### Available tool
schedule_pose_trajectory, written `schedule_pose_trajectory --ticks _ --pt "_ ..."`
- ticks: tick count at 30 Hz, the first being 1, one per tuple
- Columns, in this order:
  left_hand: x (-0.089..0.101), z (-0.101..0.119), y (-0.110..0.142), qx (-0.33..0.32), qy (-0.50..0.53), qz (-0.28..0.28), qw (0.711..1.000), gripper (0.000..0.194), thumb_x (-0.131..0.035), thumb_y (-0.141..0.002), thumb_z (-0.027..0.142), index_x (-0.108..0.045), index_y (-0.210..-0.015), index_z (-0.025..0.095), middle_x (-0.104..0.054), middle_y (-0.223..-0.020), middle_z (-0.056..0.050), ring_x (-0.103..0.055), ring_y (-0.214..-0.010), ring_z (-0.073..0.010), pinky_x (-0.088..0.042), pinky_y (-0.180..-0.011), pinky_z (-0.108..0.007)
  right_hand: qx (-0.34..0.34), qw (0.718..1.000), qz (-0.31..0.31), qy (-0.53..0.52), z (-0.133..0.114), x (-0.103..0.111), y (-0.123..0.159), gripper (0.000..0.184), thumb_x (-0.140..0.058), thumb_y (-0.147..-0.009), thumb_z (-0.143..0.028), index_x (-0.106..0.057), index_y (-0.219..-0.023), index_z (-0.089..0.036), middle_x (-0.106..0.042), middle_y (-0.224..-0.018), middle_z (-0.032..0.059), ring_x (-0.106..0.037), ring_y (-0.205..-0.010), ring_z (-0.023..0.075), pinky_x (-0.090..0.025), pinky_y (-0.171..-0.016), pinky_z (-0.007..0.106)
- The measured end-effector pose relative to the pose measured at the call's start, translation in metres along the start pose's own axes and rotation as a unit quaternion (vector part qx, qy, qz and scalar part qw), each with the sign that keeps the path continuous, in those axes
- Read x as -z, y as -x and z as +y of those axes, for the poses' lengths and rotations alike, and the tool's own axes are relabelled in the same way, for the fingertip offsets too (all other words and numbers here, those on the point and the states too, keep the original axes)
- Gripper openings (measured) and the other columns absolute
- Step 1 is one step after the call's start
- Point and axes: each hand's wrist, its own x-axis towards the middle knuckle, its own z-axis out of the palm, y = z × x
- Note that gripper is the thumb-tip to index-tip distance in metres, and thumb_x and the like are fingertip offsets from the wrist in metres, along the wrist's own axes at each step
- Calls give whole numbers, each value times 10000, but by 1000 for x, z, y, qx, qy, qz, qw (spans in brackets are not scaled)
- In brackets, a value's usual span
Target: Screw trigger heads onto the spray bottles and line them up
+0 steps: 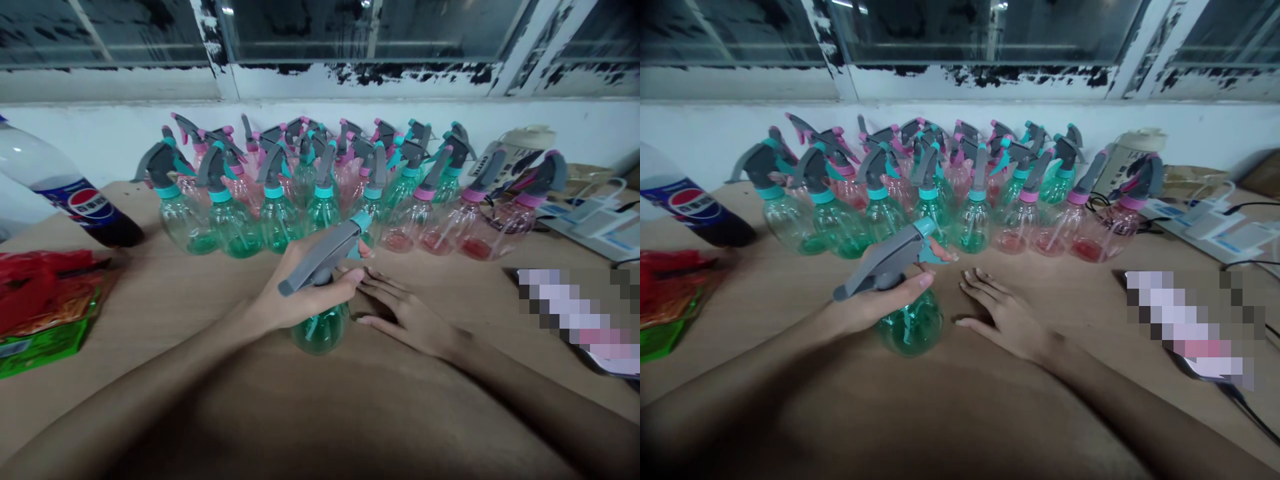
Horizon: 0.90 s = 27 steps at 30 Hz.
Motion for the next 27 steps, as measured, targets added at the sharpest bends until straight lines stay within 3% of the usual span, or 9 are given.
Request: schedule_pose_trajectory --ticks 8,11,16,27 --pt "2 4 3 4 -57 10 998 122 -498 -809 316 -533 -769 206 -608 -661 4 -555 -571 -137 -413 -528 -257 19 1000 3 16 2 0 0 634 -491 -875 -475 -288 -1427 -237 -392 -1441 53 -284 -1359 234 -306 -1103 498" --pt "1 3 2 -5 -44 14 999 106 -518 -809 299 -554 -843 205 -634 -743 -3 -535 -554 -120 -419 -529 -254 16 1000 -2 23 1 1 0 625 -480 -880 -478 -297 -1424 -230 -382 -1447 58 -287 -1358 234 -302 -1104 497" --pt "-6 -4 2 -16 23 28 999 249 -544 -788 261 -534 -1026 190 -646 -926 -41 -551 -569 -105 -450 -533 -243 12 999 -14 32 0 1 -1 621 -462 -887 -486 -330 -1410 -180 -383 -1448 72 -284 -1361 226 -292 -1116 467" --pt "-9 -9 3 -16 30 43 998 270 -545 -778 264 -547 -1040 201 -615 -750 2 -550 -547 -123 -450 -525 -251 4 999 -20 39 1 0 -1 615 -446 -887 -508 -350 -1399 -182 -400 -1440 76 -300 -1356 236 -299 -1105 483"
